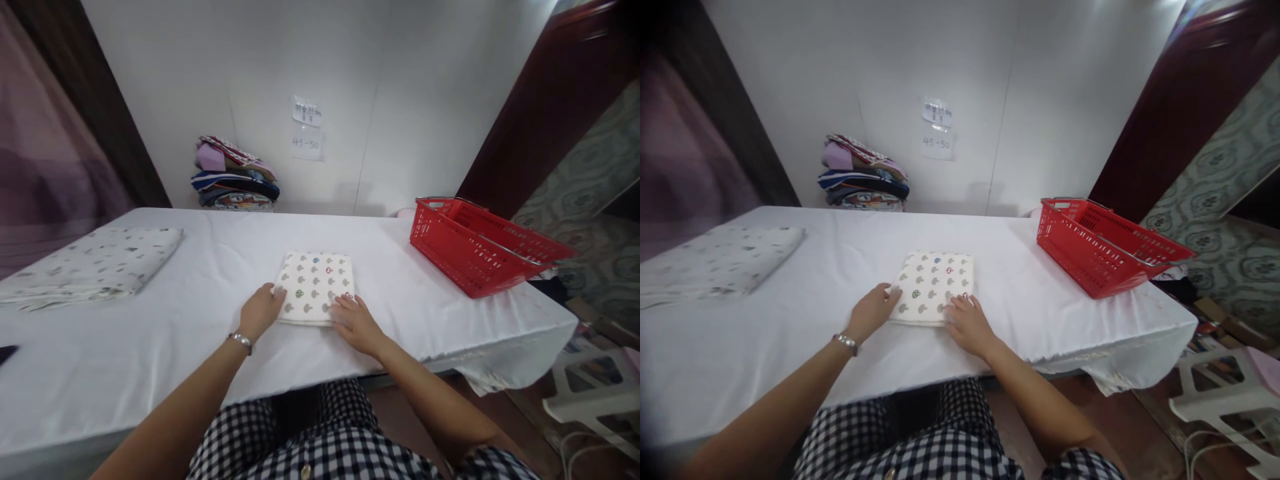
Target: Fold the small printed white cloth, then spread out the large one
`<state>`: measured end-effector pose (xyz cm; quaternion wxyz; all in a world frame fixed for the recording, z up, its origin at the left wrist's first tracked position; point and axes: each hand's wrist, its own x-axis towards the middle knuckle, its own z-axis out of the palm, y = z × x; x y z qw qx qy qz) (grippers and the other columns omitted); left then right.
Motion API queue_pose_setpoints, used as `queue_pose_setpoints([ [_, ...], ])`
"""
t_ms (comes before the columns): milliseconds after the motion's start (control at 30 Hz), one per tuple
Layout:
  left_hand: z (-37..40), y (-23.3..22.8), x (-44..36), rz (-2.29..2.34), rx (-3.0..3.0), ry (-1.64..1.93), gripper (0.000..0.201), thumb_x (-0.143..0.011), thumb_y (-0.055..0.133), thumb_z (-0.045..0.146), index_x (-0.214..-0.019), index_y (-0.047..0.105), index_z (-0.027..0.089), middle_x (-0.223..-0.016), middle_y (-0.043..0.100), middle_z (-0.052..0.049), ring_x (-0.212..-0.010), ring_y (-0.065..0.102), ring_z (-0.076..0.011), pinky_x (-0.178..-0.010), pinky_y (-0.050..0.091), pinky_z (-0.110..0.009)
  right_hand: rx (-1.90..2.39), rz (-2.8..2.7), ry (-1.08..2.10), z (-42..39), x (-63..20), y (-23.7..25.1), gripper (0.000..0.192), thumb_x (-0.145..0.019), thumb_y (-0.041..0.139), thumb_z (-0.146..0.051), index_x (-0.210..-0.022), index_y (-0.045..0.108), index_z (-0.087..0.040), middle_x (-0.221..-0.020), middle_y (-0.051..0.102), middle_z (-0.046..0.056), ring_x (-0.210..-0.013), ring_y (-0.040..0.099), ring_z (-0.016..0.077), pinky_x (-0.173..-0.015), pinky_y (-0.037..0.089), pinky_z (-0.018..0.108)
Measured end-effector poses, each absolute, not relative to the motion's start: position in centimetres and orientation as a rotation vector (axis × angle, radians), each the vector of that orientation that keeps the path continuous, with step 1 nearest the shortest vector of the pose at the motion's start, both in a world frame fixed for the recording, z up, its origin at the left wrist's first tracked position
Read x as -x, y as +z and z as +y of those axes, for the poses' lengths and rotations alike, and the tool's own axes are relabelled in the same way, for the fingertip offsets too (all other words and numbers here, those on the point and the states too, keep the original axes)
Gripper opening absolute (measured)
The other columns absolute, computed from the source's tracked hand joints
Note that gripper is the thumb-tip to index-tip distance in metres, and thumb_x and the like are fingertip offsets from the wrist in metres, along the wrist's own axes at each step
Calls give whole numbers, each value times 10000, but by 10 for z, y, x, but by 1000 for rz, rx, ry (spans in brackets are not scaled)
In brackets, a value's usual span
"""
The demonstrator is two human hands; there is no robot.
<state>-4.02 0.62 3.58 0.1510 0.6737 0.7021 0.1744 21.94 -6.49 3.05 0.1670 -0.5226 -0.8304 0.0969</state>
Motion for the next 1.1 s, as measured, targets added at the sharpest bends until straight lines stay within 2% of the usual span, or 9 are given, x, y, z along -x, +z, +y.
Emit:
queue_pose_setpoints([
  [100,20,33,36,2038,-1792,423,505,-890,340,510,-1181,530,144,-1019,688,-124,-962,638,-268,-779,468,-352,1515,-2345,210,-54,-198,27,550,-903,466,-418,-1381,425,-149,-1490,324,147,-1407,208,283,-1133,163,494],
  [233,24,21,37,2048,-1717,421,480,-873,374,528,-1085,570,145,-1040,681,-147,-963,642,-272,-764,464,-344,1512,-2419,150,-47,-187,4,623,-871,515,-425,-1395,400,-109,-1486,315,181,-1398,218,328,-1133,146,531],
  [400,22,17,42,2016,-1677,458,437,-859,415,512,-1076,567,165,-1035,685,-124,-946,644,-260,-736,457,-330,1514,-2461,157,-52,-192,-7,624,-862,519,-381,-1410,378,-117,-1506,270,174,-1408,192,317,-1137,134,527],
  [500,29,21,41,2010,-1622,476,458,-865,409,515,-1123,560,169,-1108,668,-118,-1011,624,-252,-784,450,-323,1594,-2479,270,-51,-190,8,610,-872,493,-419,-1395,398,-121,-1505,283,165,-1406,198,306,-1133,147,501],
  [600,40,24,37,2021,-1599,468,514,-892,324,554,-1118,576,167,-1132,661,-118,-1044,612,-246,-820,444,-316,1618,-2477,404,-38,-178,30,569,-909,399,-489,-1377,428,-167,-1495,322,129,-1397,227,280,-1124,157,478],
  [733,46,23,28,2079,-1657,448,502,-914,311,512,-1102,585,136,-1191,615,-161,-1079,586,-272,-862,425,-342,1636,-2419,404,-6,-154,44,614,-928,321,-532,-1418,366,-166,-1547,190,111,-1432,93,260,-1134,81,467],
  [933,42,17,24,2145,-1766,396,432,-929,319,463,-1076,571,143,-1123,633,-150,-1035,598,-260,-840,432,-336,1691,-2485,478,16,-137,22,654,-934,267,-542,-1471,250,-168,-1561,130,96,-1438,45,257,-1127,8,484],
  [1100,42,21,25,2122,-1735,349,446,-928,303,475,-1081,557,142,-1129,636,-160,-1050,601,-261,-839,429,-336,1683,-2478,589,20,-144,21,651,-919,320,-538,-1463,267,-184,-1563,124,93,-1437,49,253,-1125,14,474],
])
